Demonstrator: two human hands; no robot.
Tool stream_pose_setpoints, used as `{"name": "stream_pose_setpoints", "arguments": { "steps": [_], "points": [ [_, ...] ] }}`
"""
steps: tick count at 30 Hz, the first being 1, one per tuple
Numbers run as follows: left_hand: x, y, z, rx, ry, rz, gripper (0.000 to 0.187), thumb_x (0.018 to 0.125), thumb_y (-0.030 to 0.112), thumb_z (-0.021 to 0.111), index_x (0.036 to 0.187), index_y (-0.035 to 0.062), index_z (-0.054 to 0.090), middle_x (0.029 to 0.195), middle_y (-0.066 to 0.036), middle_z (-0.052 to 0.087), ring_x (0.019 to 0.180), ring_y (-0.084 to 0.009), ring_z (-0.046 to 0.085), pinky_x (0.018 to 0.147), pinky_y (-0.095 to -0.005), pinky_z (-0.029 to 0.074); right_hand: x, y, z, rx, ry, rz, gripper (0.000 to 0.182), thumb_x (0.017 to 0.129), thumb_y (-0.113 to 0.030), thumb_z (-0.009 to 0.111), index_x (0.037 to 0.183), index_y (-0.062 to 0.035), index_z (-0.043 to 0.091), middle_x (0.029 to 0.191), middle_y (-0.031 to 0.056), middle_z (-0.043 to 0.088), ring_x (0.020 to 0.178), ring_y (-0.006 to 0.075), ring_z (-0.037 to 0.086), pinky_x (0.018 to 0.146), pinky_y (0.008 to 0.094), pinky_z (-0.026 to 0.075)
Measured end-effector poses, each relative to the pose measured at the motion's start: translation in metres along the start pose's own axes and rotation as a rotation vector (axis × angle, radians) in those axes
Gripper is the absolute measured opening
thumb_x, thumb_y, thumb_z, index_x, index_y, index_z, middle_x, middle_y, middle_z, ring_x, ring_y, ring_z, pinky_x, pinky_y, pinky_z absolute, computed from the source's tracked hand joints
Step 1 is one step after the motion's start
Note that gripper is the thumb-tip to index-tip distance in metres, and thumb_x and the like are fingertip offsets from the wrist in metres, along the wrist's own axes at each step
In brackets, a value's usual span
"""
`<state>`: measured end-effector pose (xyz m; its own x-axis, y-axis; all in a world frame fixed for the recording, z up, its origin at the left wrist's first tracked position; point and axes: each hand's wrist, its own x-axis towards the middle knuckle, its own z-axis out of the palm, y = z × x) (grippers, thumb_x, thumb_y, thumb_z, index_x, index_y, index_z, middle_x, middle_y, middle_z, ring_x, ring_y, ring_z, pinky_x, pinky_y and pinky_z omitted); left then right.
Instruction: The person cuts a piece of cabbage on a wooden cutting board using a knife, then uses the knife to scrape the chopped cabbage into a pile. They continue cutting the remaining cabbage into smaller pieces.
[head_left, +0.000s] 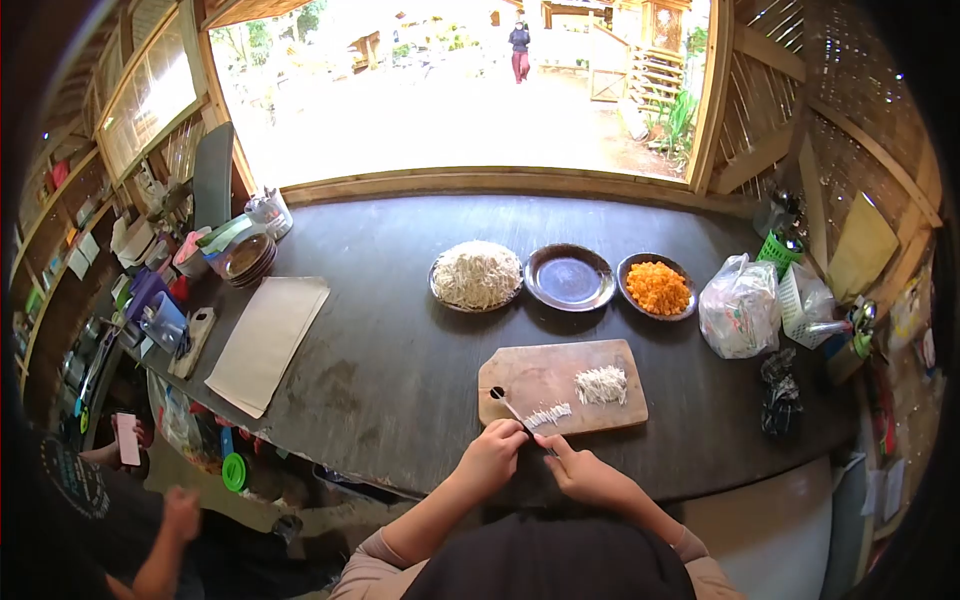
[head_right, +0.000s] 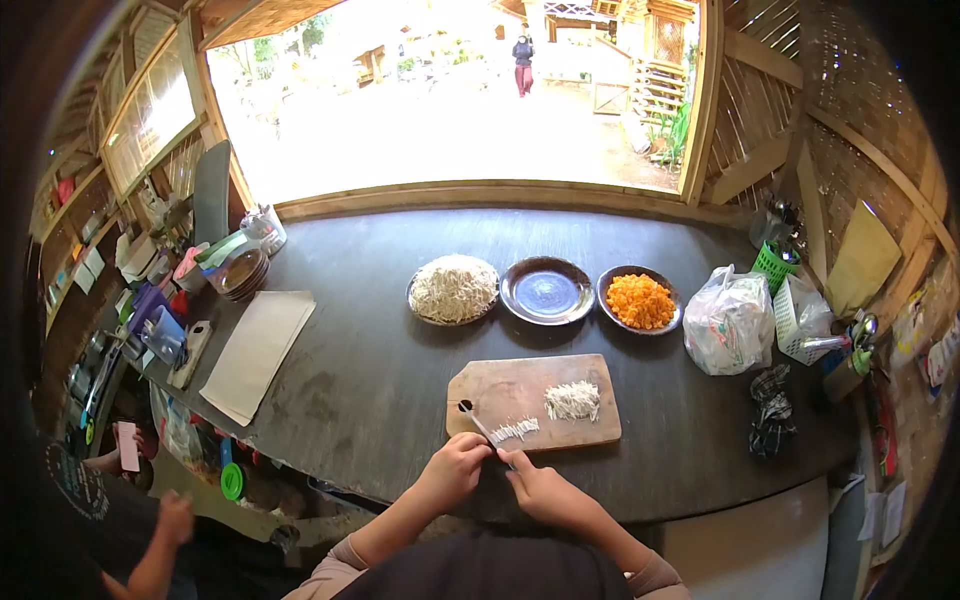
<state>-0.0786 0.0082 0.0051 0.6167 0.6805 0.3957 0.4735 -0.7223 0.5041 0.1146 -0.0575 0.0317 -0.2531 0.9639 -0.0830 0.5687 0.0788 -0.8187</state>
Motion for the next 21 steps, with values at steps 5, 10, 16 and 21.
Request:
{"name": "stream_pose_setpoints", "arguments": {
  "steps": [5,10,16,21],
  "points": [
    [-0.001,-0.001,0.002,-0.002,0.007,0.004,0.023,0.075,-0.003,0.061,0.097,-0.0007,0.065,0.107,-0.015,0.062,0.103,-0.0333,0.060,0.091,-0.0398,0.051,0.005,0.002,-0.002,-0.014,-0.065,0.077,0.038,0.100,-0.020,0.047,0.137,-0.0110,0.041,0.091,0.0360,0.063,0.089,0.0522,0.061,0.078,0.0560,0.048],
    [-0.001,-0.002,0.001,0.006,-0.004,0.004,0.023,0.075,-0.002,0.059,0.098,-0.0014,0.064,0.108,-0.014,0.062,0.107,-0.0325,0.058,0.093,-0.0387,0.049,-0.004,-0.006,-0.010,-0.019,-0.096,0.113,0.038,0.100,-0.019,0.047,0.136,-0.0108,0.042,0.092,0.0363,0.063,0.089,0.0518,0.061,0.077,0.0560,0.048],
    [0.001,0.001,0.000,-0.008,-0.011,-0.013,0.022,0.075,-0.003,0.061,0.096,-0.0014,0.065,0.106,-0.015,0.062,0.105,-0.0330,0.060,0.092,-0.0398,0.050,0.004,-0.020,-0.010,-0.028,-0.104,0.179,0.038,0.100,-0.020,0.046,0.137,-0.0104,0.041,0.095,0.0365,0.062,0.091,0.0518,0.061,0.079,0.0568,0.047],
    [0.000,0.002,-0.002,0.006,-0.019,-0.008,0.024,0.074,-0.003,0.060,0.098,-0.0004,0.064,0.108,-0.013,0.061,0.107,-0.0324,0.057,0.093,-0.0395,0.049,-0.003,-0.002,-0.005,-0.001,-0.039,0.016,0.038,0.100,-0.019,0.046,0.137,-0.0110,0.041,0.088,0.0348,0.063,0.085,0.0514,0.062,0.075,0.0563,0.048]
  ]
}}
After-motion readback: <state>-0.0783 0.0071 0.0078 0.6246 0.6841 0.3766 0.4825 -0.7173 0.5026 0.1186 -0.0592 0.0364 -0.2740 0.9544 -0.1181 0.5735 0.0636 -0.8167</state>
